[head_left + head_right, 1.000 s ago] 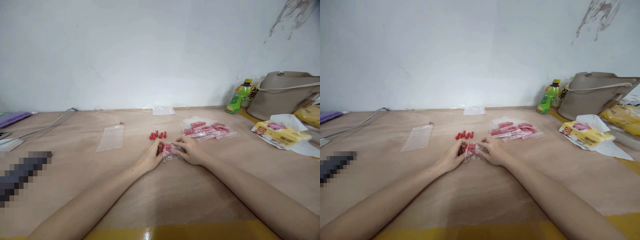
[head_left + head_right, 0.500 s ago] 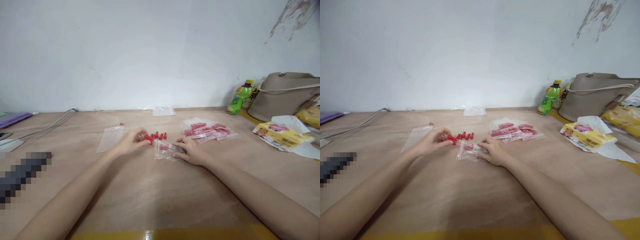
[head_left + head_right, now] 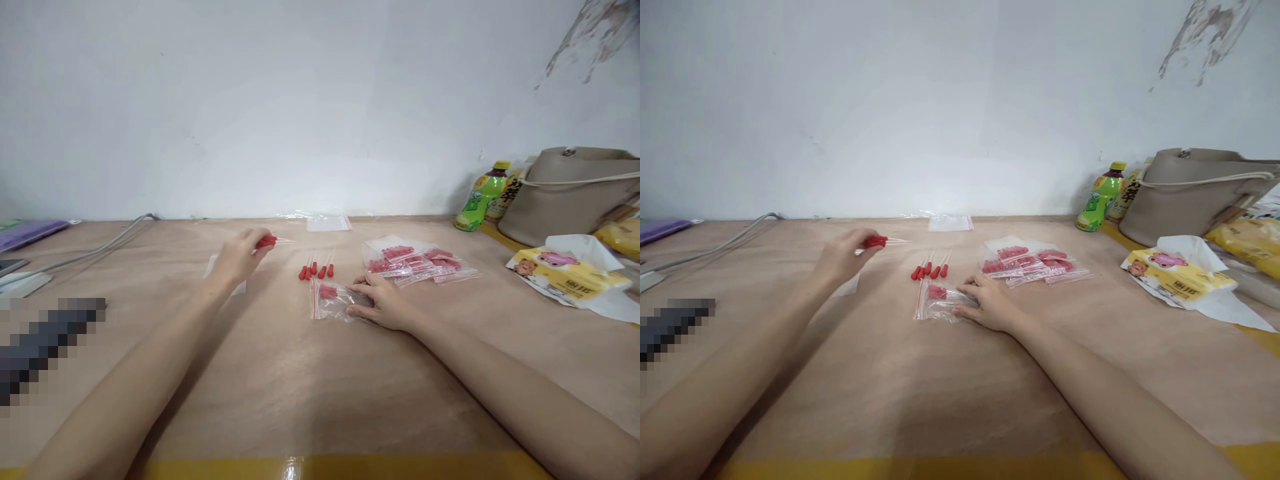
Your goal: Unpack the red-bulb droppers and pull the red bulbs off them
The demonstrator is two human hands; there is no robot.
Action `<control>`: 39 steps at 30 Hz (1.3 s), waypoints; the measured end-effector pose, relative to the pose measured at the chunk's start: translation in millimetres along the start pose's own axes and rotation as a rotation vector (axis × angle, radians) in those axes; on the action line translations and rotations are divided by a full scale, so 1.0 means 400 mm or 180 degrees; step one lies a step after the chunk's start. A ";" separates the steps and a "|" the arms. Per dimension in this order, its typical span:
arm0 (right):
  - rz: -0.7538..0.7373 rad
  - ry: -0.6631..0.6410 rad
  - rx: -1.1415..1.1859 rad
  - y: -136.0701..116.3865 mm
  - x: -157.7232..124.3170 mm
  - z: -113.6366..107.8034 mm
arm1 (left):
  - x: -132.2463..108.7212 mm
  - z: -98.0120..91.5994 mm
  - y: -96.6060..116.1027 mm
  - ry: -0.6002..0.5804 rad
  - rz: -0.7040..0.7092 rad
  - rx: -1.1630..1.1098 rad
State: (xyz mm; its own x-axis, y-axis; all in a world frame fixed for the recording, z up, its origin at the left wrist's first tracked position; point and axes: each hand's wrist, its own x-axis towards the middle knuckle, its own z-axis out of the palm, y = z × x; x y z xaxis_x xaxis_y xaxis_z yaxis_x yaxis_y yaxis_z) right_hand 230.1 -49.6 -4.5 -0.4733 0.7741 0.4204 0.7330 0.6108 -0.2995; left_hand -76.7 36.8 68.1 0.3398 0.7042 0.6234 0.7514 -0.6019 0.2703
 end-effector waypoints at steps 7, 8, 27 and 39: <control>-0.0113 -0.0025 0.0155 0.014 -0.007 -0.016 | -0.026 0.125 0.027 -0.0859 0.0849 0.0888; -0.0110 -0.0032 0.0178 0.014 -0.006 -0.018 | -0.033 0.130 0.029 -0.0935 0.0932 0.0820; -0.0055 -0.0011 0.0229 0.017 -0.005 -0.015 | -0.092 0.159 0.058 -0.0615 -0.0243 -0.0853; -0.0048 -0.0138 0.0329 0.018 -0.001 -0.026 | -0.070 0.184 0.074 -0.0534 -0.0597 -0.0765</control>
State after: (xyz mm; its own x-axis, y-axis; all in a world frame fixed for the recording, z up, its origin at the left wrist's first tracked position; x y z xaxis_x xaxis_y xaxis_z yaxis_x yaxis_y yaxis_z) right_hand 240.5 -47.1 2.1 -0.5061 0.7698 0.3888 0.6723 0.6345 -0.3812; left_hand -22.4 27.2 4.7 0.3116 0.8510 0.4227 0.6617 -0.5137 0.5462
